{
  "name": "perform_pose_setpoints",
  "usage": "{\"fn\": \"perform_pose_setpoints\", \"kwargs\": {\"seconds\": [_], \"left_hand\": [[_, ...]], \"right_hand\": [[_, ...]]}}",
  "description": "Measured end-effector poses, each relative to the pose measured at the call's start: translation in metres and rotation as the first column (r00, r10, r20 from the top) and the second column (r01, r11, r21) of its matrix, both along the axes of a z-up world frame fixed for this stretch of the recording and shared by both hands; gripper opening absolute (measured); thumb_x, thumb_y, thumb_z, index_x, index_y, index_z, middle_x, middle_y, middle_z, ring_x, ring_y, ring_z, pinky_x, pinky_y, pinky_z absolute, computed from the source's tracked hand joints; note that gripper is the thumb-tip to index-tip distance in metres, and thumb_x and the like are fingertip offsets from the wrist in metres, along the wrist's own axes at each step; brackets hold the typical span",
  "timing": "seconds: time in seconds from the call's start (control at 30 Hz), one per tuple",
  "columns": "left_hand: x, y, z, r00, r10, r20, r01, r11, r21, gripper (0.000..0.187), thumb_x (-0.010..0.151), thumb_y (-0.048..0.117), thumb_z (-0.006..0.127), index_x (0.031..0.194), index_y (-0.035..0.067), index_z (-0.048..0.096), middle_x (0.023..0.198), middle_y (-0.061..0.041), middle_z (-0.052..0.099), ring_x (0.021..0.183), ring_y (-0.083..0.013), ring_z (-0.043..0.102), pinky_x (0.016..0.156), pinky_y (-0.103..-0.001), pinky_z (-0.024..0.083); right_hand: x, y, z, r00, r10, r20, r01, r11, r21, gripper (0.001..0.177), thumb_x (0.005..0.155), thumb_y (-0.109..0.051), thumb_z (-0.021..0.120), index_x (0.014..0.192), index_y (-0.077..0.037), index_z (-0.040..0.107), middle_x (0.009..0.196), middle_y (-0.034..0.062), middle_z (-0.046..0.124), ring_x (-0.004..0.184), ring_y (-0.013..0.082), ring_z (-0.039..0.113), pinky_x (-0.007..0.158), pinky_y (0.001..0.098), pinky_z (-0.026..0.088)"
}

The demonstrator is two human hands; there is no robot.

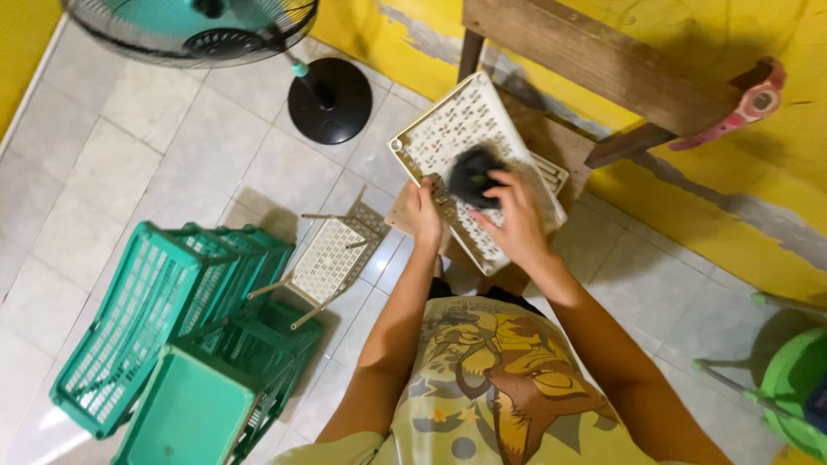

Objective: The person cleans a white plastic stool seat with a sponge, then sits on the floor to insert four white plastic legs into the seat. The person repeats the cleaning and assembly process for a second stool.

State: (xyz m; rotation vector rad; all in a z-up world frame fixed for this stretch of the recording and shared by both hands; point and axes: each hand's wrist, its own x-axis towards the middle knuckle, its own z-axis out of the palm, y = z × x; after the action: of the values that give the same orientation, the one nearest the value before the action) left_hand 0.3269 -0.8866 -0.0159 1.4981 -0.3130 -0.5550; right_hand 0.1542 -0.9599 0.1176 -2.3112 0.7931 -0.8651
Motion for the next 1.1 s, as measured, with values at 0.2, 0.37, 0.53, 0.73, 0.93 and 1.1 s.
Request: {"fn": "perform_pose_setpoints", "kwargs": {"seconds": [0.2, 0.37, 0.53, 0.73, 0.93, 1.1], "left_hand": [[-0.013, 0.003, 0.046, 0.998, 0.065, 0.008, -0.064, 0.994, -0.087, 0.037, 0.108, 0.031, 0.045, 0.119, 0.000, 0.062, 0.107, -0.007, 0.067, 0.101, -0.0184, 0.059, 0.094, -0.032, 0.046], [-0.024, 0.008, 0.066, 0.987, -0.105, 0.122, 0.103, 0.994, 0.024, 0.046, 0.110, 0.039, 0.043, 0.118, 0.000, 0.064, 0.101, -0.006, 0.067, 0.097, -0.0168, 0.059, 0.089, -0.032, 0.048], [-0.010, 0.000, 0.074, 0.992, -0.098, -0.077, 0.092, 0.992, -0.082, 0.051, 0.112, 0.046, 0.045, 0.109, -0.001, 0.063, 0.097, -0.007, 0.060, 0.092, -0.0171, 0.053, 0.084, -0.033, 0.046], [0.011, 0.002, 0.088, 1.000, -0.026, -0.010, 0.025, 0.993, -0.115, 0.051, 0.109, 0.049, 0.042, 0.112, 0.002, 0.062, 0.103, -0.006, 0.060, 0.098, -0.0169, 0.052, 0.091, -0.031, 0.044], [-0.011, -0.006, 0.103, 0.973, -0.167, 0.161, 0.174, 0.984, -0.030, 0.058, 0.110, 0.052, 0.036, 0.115, 0.000, 0.061, 0.101, -0.009, 0.066, 0.098, -0.0195, 0.060, 0.091, -0.035, 0.049], [-0.013, -0.013, 0.117, 0.959, -0.177, 0.223, 0.192, 0.980, -0.050, 0.056, 0.115, 0.050, 0.037, 0.112, 0.001, 0.066, 0.096, -0.009, 0.066, 0.092, -0.0177, 0.059, 0.086, -0.036, 0.050]], "right_hand": [[0.030, 0.018, 0.023, 0.993, 0.048, -0.112, -0.067, 0.982, -0.177, 0.044, 0.095, -0.019, 0.077, 0.137, -0.012, 0.066, 0.143, 0.0166, 0.053, 0.130, 0.0405, 0.050, 0.110, 0.0534, 0.038], [0.062, -0.025, 0.033, 0.999, -0.036, -0.028, 0.024, 0.940, -0.340, 0.041, 0.098, -0.011, 0.074, 0.138, -0.019, 0.070, 0.148, 0.0160, 0.055, 0.131, 0.0377, 0.050, 0.109, 0.0530, 0.039], [0.064, -0.018, 0.022, 0.976, 0.156, -0.150, -0.193, 0.939, -0.285, 0.034, 0.095, -0.009, 0.072, 0.129, -0.013, 0.072, 0.141, 0.0114, 0.058, 0.125, 0.0365, 0.052, 0.109, 0.0508, 0.042], [0.020, 0.049, 0.017, 0.949, 0.242, -0.202, -0.294, 0.912, -0.285, 0.031, 0.089, -0.013, 0.077, 0.120, -0.008, 0.073, 0.136, 0.0125, 0.059, 0.122, 0.0348, 0.050, 0.108, 0.0537, 0.038], [0.070, -0.009, 0.045, 0.998, 0.017, -0.068, -0.048, 0.873, -0.486, 0.029, 0.100, -0.017, 0.072, 0.128, -0.017, 0.073, 0.147, 0.0087, 0.057, 0.129, 0.0316, 0.050, 0.108, 0.0472, 0.039], [0.087, -0.021, 0.071, 1.000, -0.001, -0.001, 0.001, 0.858, -0.514, 0.031, 0.095, -0.016, 0.072, 0.127, -0.018, 0.074, 0.142, 0.0094, 0.059, 0.126, 0.0335, 0.051, 0.102, 0.0492, 0.039]]}}
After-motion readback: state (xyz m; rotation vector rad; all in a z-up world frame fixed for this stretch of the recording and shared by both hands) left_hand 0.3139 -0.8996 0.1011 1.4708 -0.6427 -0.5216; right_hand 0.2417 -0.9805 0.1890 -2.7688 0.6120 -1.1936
